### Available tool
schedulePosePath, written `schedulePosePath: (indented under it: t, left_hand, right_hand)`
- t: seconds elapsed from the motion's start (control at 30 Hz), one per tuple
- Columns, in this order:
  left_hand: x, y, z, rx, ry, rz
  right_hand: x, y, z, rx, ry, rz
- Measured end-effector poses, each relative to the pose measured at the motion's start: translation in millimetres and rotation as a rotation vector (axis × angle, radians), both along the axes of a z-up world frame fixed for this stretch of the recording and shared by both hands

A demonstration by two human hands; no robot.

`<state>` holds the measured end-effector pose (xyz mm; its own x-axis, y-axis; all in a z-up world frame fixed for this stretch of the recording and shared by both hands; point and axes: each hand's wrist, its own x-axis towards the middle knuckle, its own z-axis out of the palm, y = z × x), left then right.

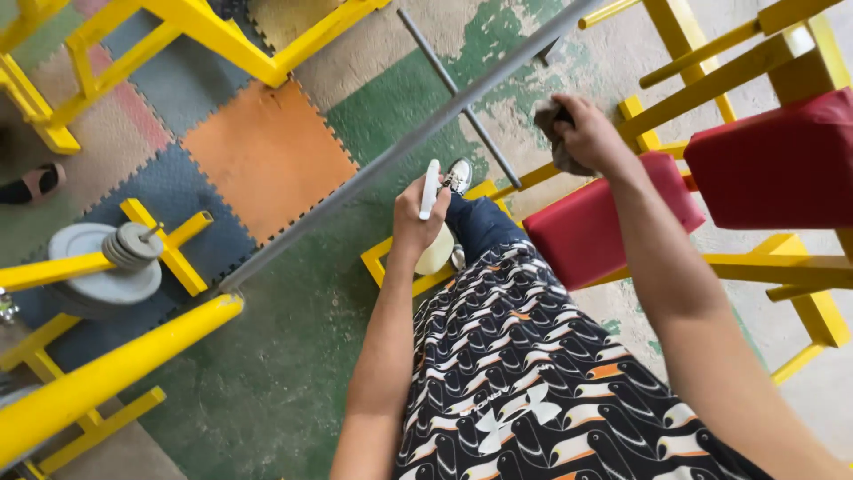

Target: Cleaning and wiping down various pieces of gym machinery and benches using a spray bottle and cloth.

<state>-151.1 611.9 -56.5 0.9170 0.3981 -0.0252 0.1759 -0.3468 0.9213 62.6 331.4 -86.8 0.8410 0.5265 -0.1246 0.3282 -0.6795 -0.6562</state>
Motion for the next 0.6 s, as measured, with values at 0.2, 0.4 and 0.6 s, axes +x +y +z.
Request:
schedulePosePath:
  t: [0.2, 0.4, 0.6]
  left_hand:
    - [81.5, 12.0, 18.1, 0.14, 0.137, -0.289]
    - [205.0, 6.1, 18.0, 0.138, -0.017, -0.603]
    - [288.1, -24.3, 32.8, 0.11, -0.002, -0.967]
  right_hand:
    - [7.2, -42.1, -62.1, 0.048, 0.146, -0.204]
    - [11.9, -82.6, -101.4, 0.013, 0.194, -0.465]
    - [6.3, -82.1, -77.7, 0.1, 0.211, -0.892]
